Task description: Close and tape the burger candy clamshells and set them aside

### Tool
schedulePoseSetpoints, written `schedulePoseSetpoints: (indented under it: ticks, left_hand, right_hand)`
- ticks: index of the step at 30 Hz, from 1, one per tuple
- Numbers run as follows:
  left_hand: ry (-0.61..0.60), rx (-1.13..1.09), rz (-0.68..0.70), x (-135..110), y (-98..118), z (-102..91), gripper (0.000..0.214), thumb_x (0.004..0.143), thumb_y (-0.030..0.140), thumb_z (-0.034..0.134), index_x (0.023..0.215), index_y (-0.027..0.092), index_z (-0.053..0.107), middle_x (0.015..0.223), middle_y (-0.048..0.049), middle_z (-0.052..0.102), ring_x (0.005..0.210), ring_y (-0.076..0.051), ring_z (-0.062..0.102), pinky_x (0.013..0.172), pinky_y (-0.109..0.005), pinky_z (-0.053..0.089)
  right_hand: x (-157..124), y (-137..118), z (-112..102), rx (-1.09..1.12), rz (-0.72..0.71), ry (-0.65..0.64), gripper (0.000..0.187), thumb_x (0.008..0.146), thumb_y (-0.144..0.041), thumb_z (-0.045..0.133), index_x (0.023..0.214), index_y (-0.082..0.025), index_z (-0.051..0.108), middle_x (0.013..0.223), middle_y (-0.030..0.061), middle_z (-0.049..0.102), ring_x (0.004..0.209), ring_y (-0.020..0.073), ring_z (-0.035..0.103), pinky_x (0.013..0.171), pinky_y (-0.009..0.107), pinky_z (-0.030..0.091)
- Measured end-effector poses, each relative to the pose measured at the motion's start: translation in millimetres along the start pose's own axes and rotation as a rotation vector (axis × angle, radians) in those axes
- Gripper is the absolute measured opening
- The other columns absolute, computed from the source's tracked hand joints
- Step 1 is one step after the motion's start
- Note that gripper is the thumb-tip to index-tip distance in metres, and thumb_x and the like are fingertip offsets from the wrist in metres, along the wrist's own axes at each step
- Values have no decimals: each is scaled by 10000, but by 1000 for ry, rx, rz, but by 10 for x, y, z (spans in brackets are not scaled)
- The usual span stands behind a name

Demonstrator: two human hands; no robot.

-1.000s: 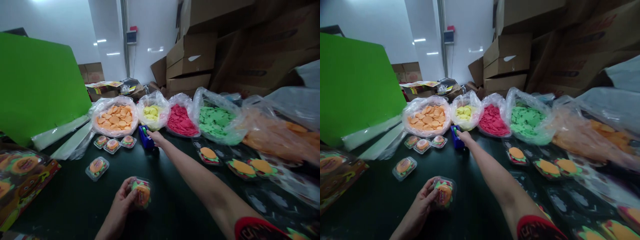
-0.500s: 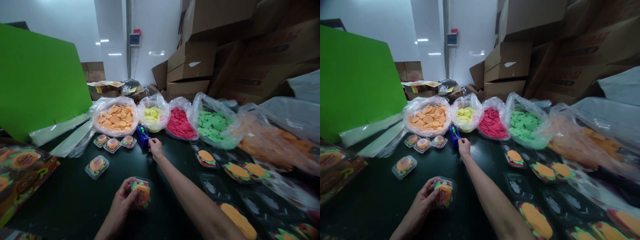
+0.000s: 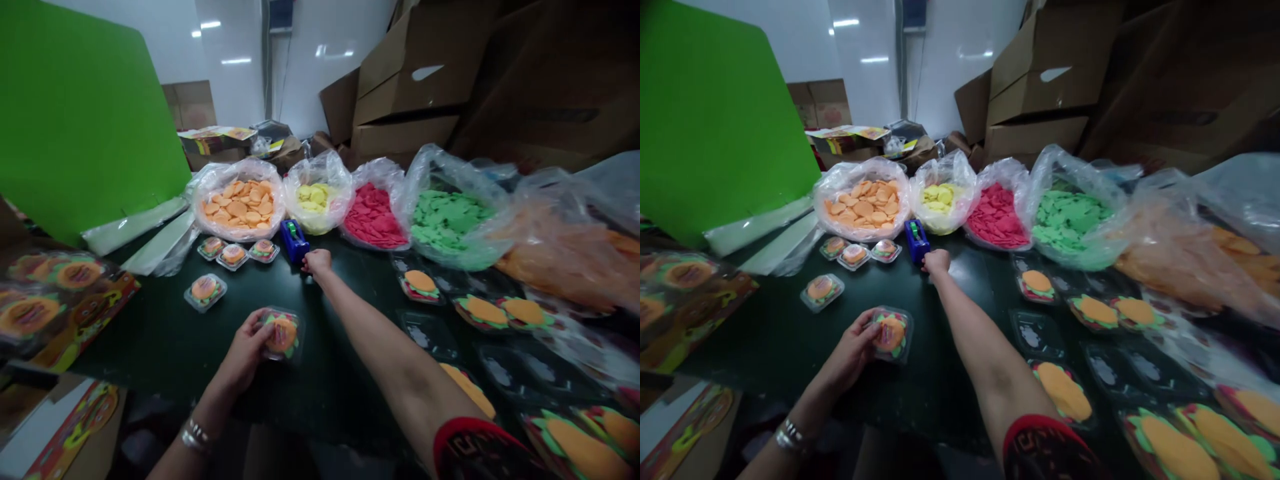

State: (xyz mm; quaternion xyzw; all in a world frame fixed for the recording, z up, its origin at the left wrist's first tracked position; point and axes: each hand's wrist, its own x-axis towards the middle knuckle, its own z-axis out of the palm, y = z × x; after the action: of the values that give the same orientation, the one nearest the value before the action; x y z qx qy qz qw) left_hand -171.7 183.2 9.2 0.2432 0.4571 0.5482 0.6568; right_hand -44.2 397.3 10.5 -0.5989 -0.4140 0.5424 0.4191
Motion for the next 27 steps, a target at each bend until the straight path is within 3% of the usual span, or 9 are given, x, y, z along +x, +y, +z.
schedulePoseSetpoints:
  ticks: [2,5,8,11,16,20,27]
  left_hand:
    - [15,-22,-4,-23,34,23,478,713,334,739,1111,180,524,941,-69,678,758,-206,668,591,-319,564]
    - [35,-34,4,-84,75,51,448,710,306,738,1089,166,545,907,-58,687,725,-175,664,606,-272,550]
    - [-7,-11,-13,-163,98,84,439,697,298,752,1072,153,576,884,-49,695,710,-155,661,629,-244,538]
    - [-54,14,-45,-241,94,149,458,678,315,771,1067,149,595,901,-55,702,737,-160,662,661,-246,535]
    - [-88,69,-90,-343,-3,299,487,709,439,723,1076,148,591,942,-82,696,763,-192,658,619,-271,542]
    - [-95,102,-87,-366,-80,379,452,714,398,725,1070,155,586,909,-66,692,727,-183,657,594,-268,543]
    - [-62,140,-13,-382,-129,446,442,724,365,728,1100,189,580,952,-43,699,766,-163,672,676,-253,546]
  right_hand:
    - [-274,37,-104,21,-26,-89,204,908,-301,549,1010,-129,590,897,28,629,708,122,608,628,283,528]
    - [-866,191,-416,72,-75,-292,145,849,-259,591,764,-142,575,573,-51,536,477,75,497,522,232,464]
    - [-1451,334,-776,103,-109,-496,211,743,-312,680,675,-158,554,499,-61,513,456,80,481,520,240,448]
    - [-1792,383,-1025,59,-197,-676,255,737,-363,681,676,-159,541,511,-64,504,464,71,464,488,211,399]
    - [-2004,469,-1203,66,-209,-667,270,779,-389,642,694,-163,522,529,-65,482,480,68,444,495,203,379]
    - [-2155,586,-1218,44,-179,-677,271,785,-400,620,698,-164,519,532,-61,483,479,68,427,488,201,359]
    - [-2150,619,-1149,-111,-187,-473,245,743,-357,619,623,-170,515,504,-69,464,441,65,407,437,193,312]
